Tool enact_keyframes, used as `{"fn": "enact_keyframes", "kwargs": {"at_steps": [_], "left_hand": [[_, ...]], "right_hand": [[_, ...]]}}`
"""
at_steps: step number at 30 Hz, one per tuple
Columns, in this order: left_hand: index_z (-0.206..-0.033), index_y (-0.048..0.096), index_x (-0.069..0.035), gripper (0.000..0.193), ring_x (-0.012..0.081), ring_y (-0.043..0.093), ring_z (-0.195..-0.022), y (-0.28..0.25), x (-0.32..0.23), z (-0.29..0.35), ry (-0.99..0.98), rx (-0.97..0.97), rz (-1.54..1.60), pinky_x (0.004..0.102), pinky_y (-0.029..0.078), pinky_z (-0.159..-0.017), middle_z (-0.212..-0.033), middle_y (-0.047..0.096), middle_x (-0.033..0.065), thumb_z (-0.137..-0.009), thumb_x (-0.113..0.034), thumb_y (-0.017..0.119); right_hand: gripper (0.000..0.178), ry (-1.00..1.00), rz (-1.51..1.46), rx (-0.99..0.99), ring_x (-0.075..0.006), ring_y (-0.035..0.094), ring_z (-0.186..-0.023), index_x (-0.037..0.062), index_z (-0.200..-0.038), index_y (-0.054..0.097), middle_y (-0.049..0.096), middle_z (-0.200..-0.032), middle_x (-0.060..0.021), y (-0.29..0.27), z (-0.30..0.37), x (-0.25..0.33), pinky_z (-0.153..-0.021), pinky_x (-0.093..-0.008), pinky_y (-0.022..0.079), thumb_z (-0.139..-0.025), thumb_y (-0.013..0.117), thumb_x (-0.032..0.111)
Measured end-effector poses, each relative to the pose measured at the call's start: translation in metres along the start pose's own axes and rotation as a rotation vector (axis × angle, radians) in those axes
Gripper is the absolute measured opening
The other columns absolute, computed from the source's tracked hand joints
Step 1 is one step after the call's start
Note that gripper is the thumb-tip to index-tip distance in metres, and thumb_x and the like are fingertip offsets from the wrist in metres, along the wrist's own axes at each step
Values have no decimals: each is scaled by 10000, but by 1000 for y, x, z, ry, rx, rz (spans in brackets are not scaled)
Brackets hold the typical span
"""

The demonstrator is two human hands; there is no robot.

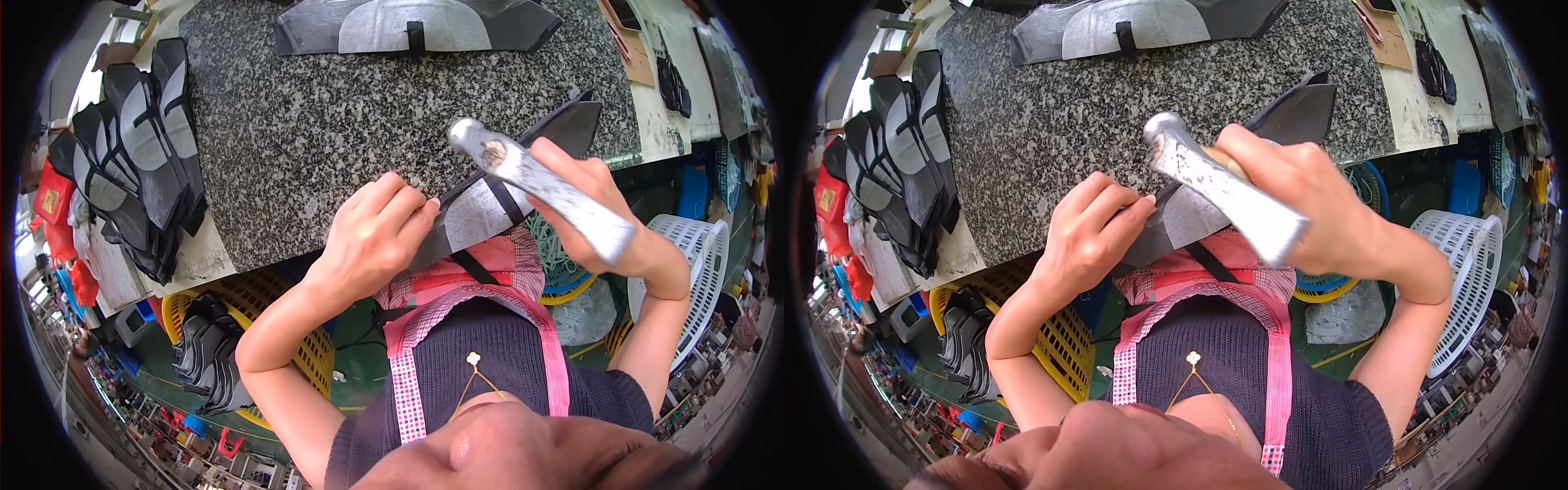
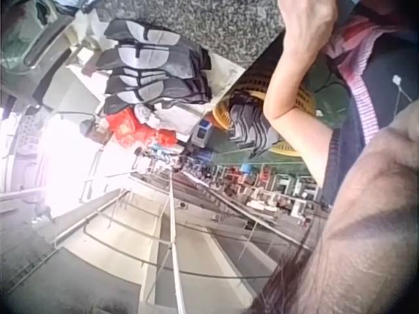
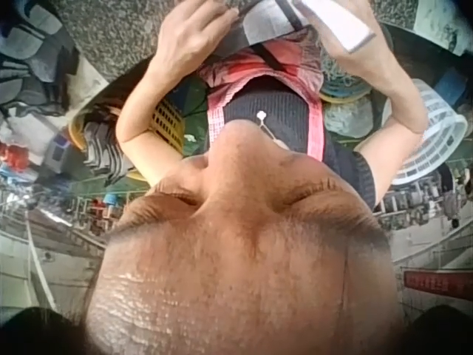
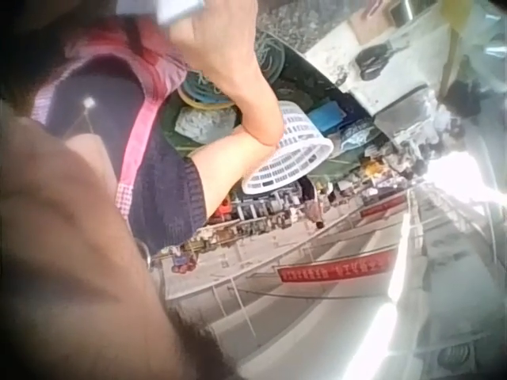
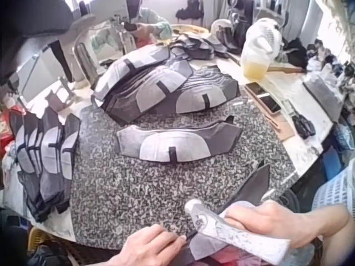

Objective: Flattening and pressing shoe upper components using a hammer at a workbench.

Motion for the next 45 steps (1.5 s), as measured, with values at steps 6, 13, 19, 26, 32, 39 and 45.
{"fn": "enact_keyframes", "kwargs": {"at_steps": [6,13,19,26,32,39,45], "left_hand": [[-987,669,33,287,230,566,-781,7,1,-8,56,-22,12,330,504,-614,-850,556,80,-718,-69,656],[-960,681,15,225,250,600,-775,28,-4,-50,21,-86,115,356,522,-635,-864,604,91,-748,-44,729],[-895,719,-13,226,281,628,-766,22,8,-62,-221,21,257,381,512,-666,-817,634,101,-766,-175,808],[-874,711,0,166,296,625,-807,28,15,-65,-345,125,238,393,504,-696,-826,651,101,-798,-134,772],[-906,733,-8,143,285,616,-839,17,12,-71,-273,151,188,383,506,-734,-843,647,113,-808,-112,745],[-899,740,-16,142,276,609,-793,22,-4,-76,-107,229,-72,386,512,-695,-796,628,91,-793,-109,755],[-878,732,-12,111,284,620,-781,21,10,-71,-166,193,213,401,516,-679,-798,642,100,-791,-80,744]], "right_hand": [[236,124,93,308,-432,601,-680,-31,-1061,551,609,-813,-223,22,13,-18,-612,-428,513,-843,618,33],[336,294,21,-12,-385,624,-613,-30,-1131,574,625,-746,-239,-15,45,-28,-585,-437,481,-812,659,30],[240,296,18,34,-489,590,-716,5,-994,449,585,-709,-254,2,46,-49,-598,-534,455,-836,607,91],[210,271,45,65,-497,591,-720,8,-1008,445,585,-710,-256,5,52,-50,-594,-557,440,-852,576,58],[192,269,30,70,-495,591,-718,9,-1016,439,582,-701,-251,6,50,-52,-595,-564,434,-878,564,55],[181,261,28,59,-493,589,-704,13,-1007,441,579,-699,-250,8,51,-51,-589,-562,434,-869,554,39],[181,258,-6,31,-484,593,-701,5,-1018,474,581,-701,-246,0,49,-51,-598,-537,456,-863,552,56]]}}
Point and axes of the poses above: each hand's wrist, its own z-axis away from the middle knuckle, its own y-axis out of the palm, x = y × z, the point moved 8 cm from there along -z, towards the middle knuckle
